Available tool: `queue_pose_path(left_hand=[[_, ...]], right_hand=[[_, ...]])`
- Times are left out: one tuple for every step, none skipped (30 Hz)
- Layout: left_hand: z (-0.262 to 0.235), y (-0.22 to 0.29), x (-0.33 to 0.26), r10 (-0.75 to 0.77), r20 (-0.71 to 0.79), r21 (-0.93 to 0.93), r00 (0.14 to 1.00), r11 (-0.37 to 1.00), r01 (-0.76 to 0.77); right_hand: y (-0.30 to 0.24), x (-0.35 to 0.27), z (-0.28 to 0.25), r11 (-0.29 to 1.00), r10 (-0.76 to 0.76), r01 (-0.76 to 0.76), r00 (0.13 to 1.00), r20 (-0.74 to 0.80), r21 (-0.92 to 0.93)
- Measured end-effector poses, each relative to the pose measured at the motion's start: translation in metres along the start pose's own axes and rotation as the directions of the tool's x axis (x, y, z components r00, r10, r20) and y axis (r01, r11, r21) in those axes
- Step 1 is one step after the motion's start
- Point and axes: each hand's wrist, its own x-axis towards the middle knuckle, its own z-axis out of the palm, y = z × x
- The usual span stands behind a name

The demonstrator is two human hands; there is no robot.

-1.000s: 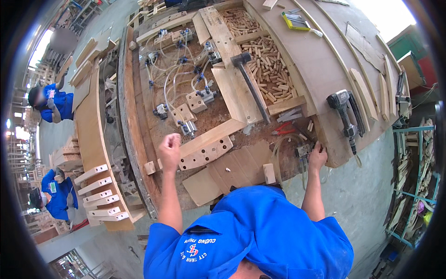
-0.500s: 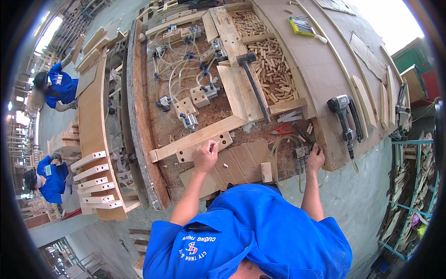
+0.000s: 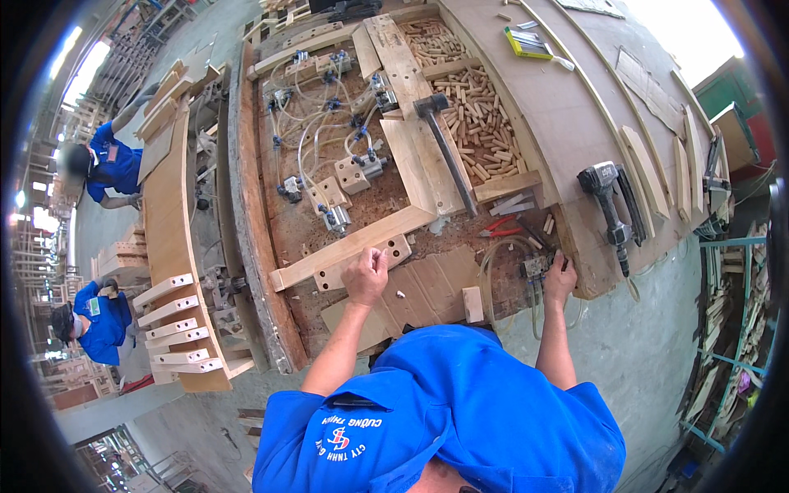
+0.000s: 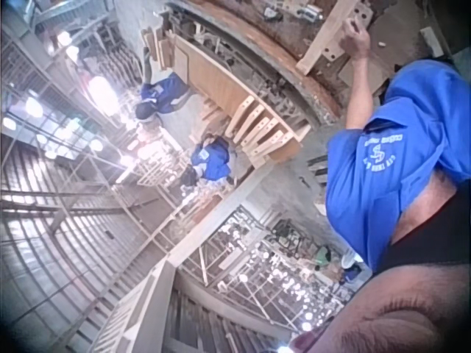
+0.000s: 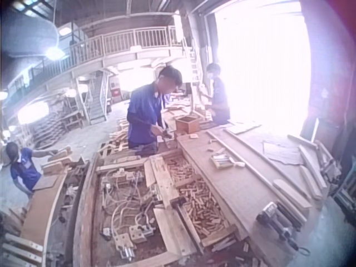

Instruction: The person assembles wooden parts by inserting dowels into pre-drilled holes and using a pneumatic nail gun to fasten them. They repeatedly pick up pieces, align them, and secure them on a workbench in a factory setting.

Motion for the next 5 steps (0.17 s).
queue_pose_path(left_hand=[[-0.0002,0.0003,-0.0001,-0.006,0.005,0.008,1.000,1.000,0.006],[-0.0004,0.0006,-0.0005,-0.013,0.009,0.016,1.000,1.000,0.012],[-0.0008,0.0007,-0.0009,-0.019,0.013,0.024,1.000,1.000,0.019],[-0.0006,0.0013,-0.0006,-0.027,0.022,0.025,0.999,0.999,0.027],[-0.0005,0.0018,-0.0005,-0.035,0.031,0.026,0.999,0.999,0.034]], right_hand=[[-0.0034,-0.0021,-0.0003,1.000,-0.027,0.027,1.000,-0.009,-0.014],[-0.0072,-0.0034,0.0003,0.998,-0.053,0.053,0.998,-0.018,-0.028],[-0.0113,-0.0039,0.0014,0.998,-0.050,0.049,0.999,-0.010,-0.027],[-0.0121,-0.0029,0.0000,0.998,-0.048,0.048,0.999,-0.009,-0.029],[-0.0128,-0.0019,-0.0014,0.998,-0.047,0.046,0.999,-0.008,-0.030]])
